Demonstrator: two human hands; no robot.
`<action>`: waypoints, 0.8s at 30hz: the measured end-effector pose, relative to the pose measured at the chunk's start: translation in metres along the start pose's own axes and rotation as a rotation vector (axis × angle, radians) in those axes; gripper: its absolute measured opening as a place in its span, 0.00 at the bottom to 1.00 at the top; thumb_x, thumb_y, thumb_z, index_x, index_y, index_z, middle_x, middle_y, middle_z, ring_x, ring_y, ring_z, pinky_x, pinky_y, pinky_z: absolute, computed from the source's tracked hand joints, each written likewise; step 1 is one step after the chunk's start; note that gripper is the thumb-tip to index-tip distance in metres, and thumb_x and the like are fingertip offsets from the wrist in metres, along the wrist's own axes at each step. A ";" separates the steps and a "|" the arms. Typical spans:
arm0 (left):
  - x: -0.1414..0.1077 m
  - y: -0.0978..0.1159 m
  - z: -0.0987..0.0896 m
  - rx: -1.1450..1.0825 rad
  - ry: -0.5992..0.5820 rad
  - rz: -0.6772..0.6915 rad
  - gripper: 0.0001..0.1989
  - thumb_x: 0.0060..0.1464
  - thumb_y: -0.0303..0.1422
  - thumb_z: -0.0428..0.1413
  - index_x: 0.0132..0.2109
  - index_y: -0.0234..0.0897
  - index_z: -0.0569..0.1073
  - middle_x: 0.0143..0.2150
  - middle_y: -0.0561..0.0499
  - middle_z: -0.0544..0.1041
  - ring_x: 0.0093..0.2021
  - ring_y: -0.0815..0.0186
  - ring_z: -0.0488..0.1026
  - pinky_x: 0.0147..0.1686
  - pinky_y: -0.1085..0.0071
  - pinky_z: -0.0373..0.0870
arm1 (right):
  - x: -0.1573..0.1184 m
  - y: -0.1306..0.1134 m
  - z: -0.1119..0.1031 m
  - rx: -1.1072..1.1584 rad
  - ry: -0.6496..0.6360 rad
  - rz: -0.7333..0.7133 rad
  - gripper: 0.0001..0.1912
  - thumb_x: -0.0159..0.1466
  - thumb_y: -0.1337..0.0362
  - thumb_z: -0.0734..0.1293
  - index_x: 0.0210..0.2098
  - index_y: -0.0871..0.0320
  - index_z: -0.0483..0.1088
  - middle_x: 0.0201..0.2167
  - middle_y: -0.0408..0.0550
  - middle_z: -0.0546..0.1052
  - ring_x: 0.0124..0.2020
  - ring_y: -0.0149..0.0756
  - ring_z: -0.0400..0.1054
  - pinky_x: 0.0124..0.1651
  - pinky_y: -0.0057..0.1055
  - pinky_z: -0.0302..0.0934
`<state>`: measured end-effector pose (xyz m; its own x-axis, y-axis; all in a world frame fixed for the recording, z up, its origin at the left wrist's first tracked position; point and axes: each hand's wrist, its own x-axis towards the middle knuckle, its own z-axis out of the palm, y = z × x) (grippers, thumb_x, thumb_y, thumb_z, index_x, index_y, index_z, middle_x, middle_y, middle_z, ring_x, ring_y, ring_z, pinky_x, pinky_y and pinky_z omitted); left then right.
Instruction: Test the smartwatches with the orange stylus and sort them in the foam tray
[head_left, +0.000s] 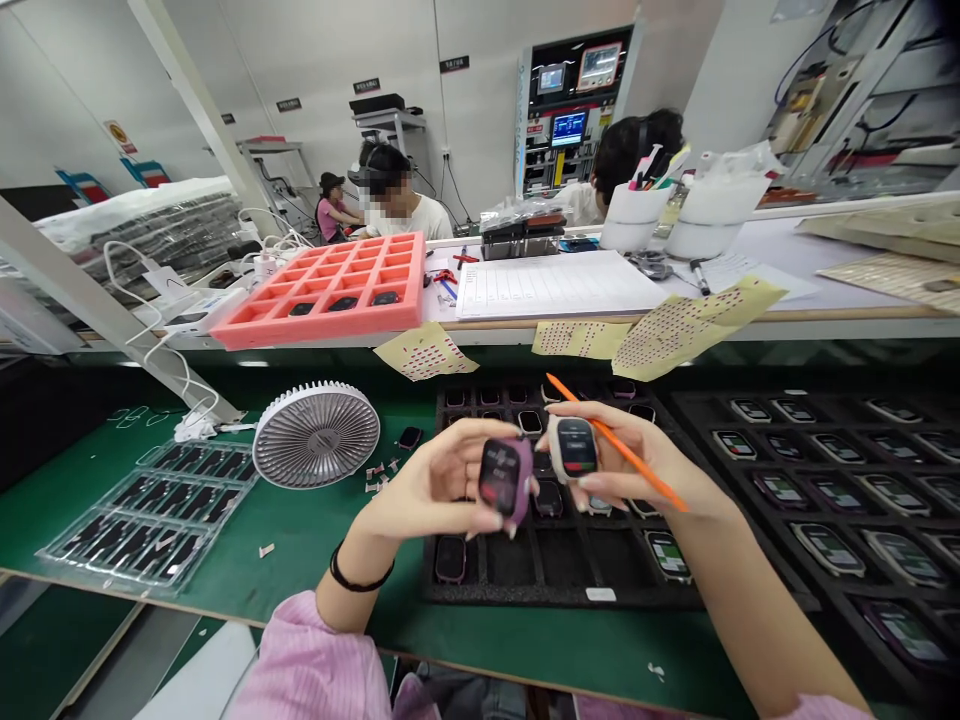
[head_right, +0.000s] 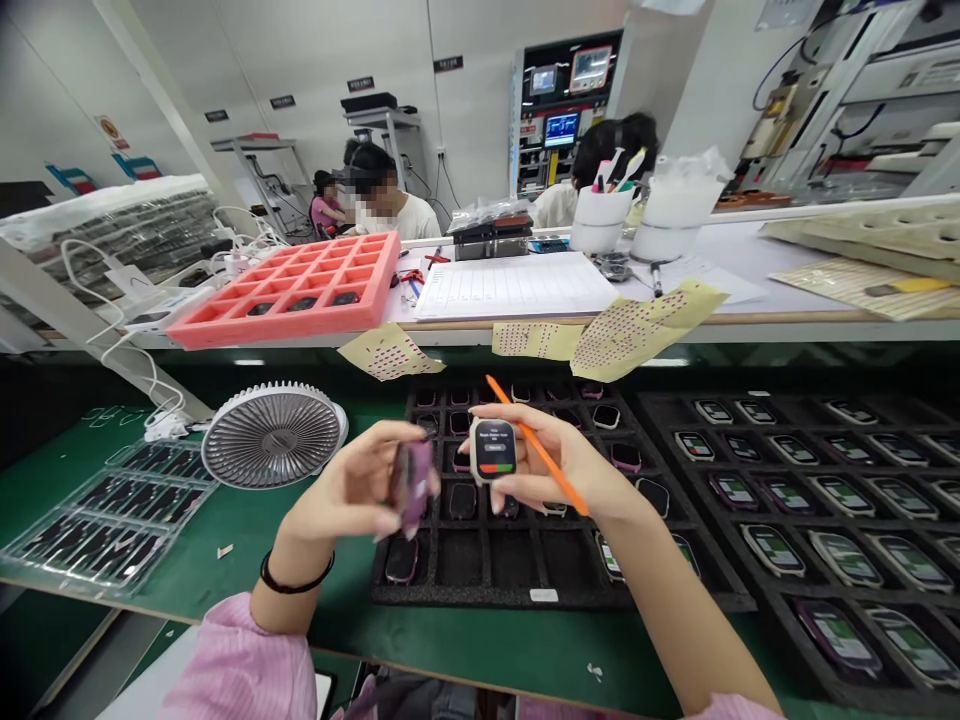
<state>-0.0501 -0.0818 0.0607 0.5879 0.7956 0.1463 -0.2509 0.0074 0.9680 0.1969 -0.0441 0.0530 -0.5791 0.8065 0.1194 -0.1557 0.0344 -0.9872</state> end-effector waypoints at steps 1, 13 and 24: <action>-0.009 -0.003 -0.001 -0.083 -0.051 0.001 0.32 0.40 0.38 0.69 0.53 0.47 0.69 0.35 0.49 0.78 0.25 0.66 0.76 0.21 0.75 0.71 | -0.004 0.000 -0.001 0.049 -0.028 0.012 0.35 0.47 0.54 0.78 0.52 0.51 0.68 0.37 0.53 0.77 0.17 0.32 0.70 0.11 0.23 0.55; 0.000 -0.008 -0.008 0.005 0.001 0.018 0.33 0.39 0.39 0.70 0.54 0.45 0.69 0.35 0.47 0.79 0.25 0.63 0.78 0.22 0.72 0.73 | 0.001 0.006 -0.006 0.037 -0.019 -0.027 0.33 0.49 0.56 0.77 0.52 0.51 0.67 0.35 0.51 0.76 0.20 0.35 0.72 0.12 0.25 0.58; 0.050 -0.032 -0.027 0.346 0.327 0.039 0.24 0.52 0.36 0.62 0.55 0.36 0.68 0.45 0.45 0.77 0.37 0.68 0.76 0.41 0.71 0.72 | 0.039 0.031 -0.020 -0.143 0.123 -0.009 0.30 0.57 0.57 0.72 0.56 0.58 0.64 0.28 0.45 0.75 0.24 0.32 0.71 0.20 0.27 0.60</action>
<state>-0.0330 -0.0257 0.0312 0.2958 0.9407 0.1658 0.0356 -0.1843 0.9822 0.1849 0.0002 0.0247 -0.4743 0.8717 0.1233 -0.0401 0.1186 -0.9921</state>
